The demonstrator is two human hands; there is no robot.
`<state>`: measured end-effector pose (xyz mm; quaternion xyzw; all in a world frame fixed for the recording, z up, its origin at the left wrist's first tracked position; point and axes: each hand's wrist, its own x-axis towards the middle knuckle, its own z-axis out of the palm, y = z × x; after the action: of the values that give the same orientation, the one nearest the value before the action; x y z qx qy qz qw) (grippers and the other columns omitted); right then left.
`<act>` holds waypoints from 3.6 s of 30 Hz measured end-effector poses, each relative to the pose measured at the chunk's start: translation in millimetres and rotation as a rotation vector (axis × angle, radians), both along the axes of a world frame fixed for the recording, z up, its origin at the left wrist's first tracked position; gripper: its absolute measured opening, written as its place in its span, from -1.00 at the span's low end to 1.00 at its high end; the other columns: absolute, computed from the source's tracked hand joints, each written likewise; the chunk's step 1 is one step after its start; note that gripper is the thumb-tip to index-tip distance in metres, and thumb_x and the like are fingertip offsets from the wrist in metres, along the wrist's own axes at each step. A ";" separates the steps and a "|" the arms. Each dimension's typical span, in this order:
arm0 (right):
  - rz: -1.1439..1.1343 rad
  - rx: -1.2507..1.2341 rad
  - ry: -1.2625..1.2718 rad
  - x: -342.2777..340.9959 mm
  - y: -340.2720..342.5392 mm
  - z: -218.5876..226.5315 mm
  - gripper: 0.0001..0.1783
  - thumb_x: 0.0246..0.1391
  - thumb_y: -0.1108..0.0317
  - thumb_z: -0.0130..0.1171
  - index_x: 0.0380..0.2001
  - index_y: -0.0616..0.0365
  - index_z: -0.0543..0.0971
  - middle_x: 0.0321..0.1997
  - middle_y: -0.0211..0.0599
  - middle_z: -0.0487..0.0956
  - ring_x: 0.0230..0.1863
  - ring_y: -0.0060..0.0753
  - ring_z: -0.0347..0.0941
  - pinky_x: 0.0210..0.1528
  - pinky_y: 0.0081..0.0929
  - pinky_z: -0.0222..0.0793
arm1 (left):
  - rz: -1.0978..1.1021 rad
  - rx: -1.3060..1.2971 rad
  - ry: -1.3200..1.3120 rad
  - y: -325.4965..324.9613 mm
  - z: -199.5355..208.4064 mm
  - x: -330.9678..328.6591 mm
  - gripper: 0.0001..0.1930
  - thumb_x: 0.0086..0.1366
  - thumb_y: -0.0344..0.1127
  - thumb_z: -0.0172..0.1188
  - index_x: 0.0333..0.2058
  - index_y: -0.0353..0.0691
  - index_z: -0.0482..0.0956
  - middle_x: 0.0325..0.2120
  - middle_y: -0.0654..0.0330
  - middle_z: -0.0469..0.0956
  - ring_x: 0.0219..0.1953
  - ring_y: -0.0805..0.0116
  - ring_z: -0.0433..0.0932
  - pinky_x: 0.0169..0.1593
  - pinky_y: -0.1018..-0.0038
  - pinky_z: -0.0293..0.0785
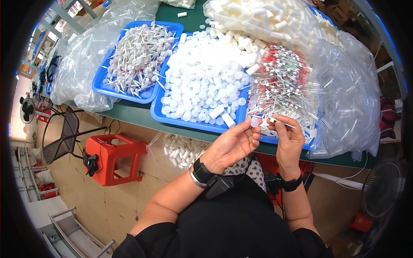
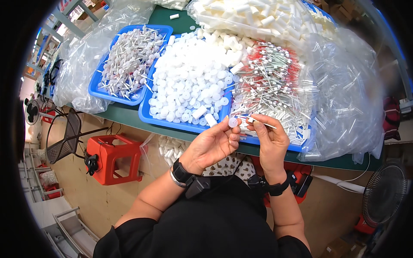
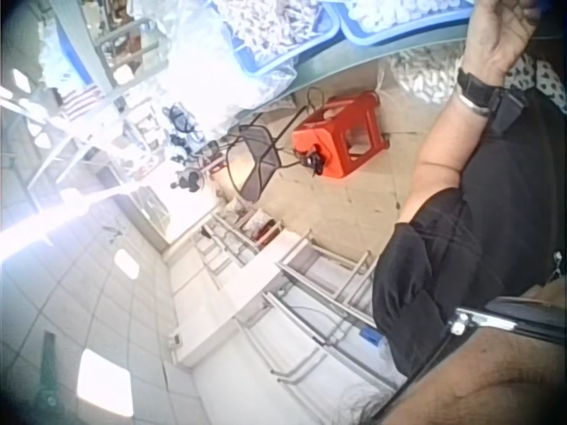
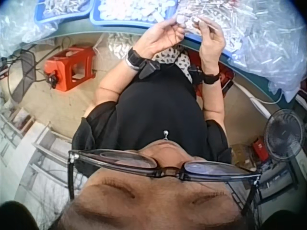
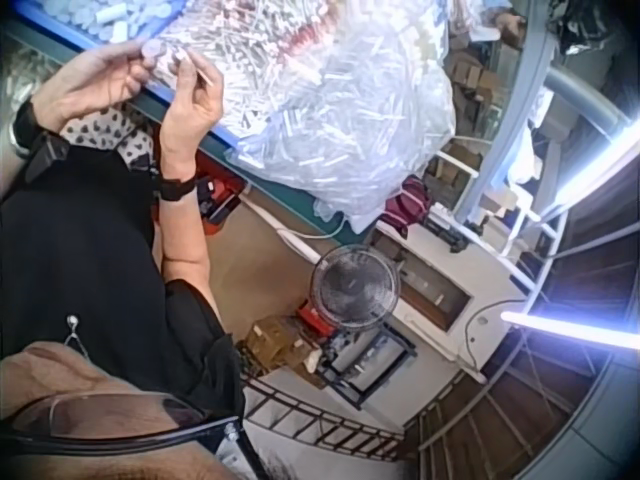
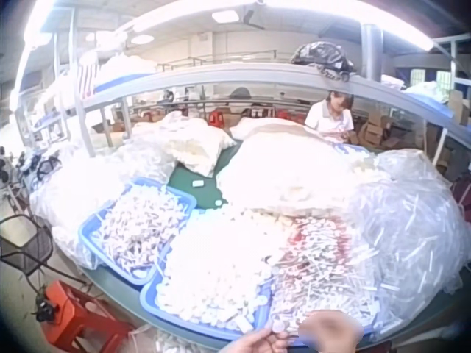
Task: The person sits at a table and repeatedly picks up small white plastic caps and thin metal rods. They insert the metal rods into the caps and place the assembled units into a blue tray. The process is repetitive and involves handling small parts by hand.
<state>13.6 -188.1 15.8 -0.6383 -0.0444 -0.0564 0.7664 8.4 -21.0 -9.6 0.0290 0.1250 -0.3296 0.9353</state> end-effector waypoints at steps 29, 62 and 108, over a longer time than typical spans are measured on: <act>0.015 -0.363 -0.100 -11.6 0.3 15.0 -0.88 0.09 0.56 0.22 -0.28 0.33 0.57 -0.34 -0.20 0.63 -0.34 -0.46 0.61 -0.29 -0.58 0.56 | 0.107 0.571 -0.252 -0.9 10.6 -4.3 -0.75 0.38 -0.23 0.12 -0.10 -0.27 0.50 -0.36 0.31 0.56 -0.33 0.58 0.52 -0.18 0.62 0.49; 0.094 -0.739 -0.066 -9.1 6.2 14.1 -0.85 0.20 0.40 0.15 -0.39 0.27 0.58 -0.63 -0.39 0.54 -0.68 -0.67 0.42 -0.67 -0.66 0.26 | 0.009 0.533 -0.223 -1.1 2.1 -6.5 -0.79 0.39 -0.24 0.10 -0.21 -0.29 0.51 -0.44 0.27 0.56 -0.45 0.56 0.52 -0.31 0.65 0.52; 0.186 -0.695 -0.131 17.0 -5.6 14.5 -0.90 0.08 0.53 0.22 -0.30 0.28 0.61 -0.43 -0.26 0.58 -0.51 -0.50 0.51 -0.46 -0.59 0.39 | 0.353 0.617 -0.181 17.5 15.3 0.3 -0.70 0.38 -0.27 0.10 -0.01 -0.31 0.44 -0.15 0.05 0.56 -0.08 0.32 0.58 0.05 0.47 0.53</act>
<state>30.7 -193.7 30.3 -0.8488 -0.1680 -0.0088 0.5012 8.7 -3.5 5.7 0.3166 0.1383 -0.1058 0.9324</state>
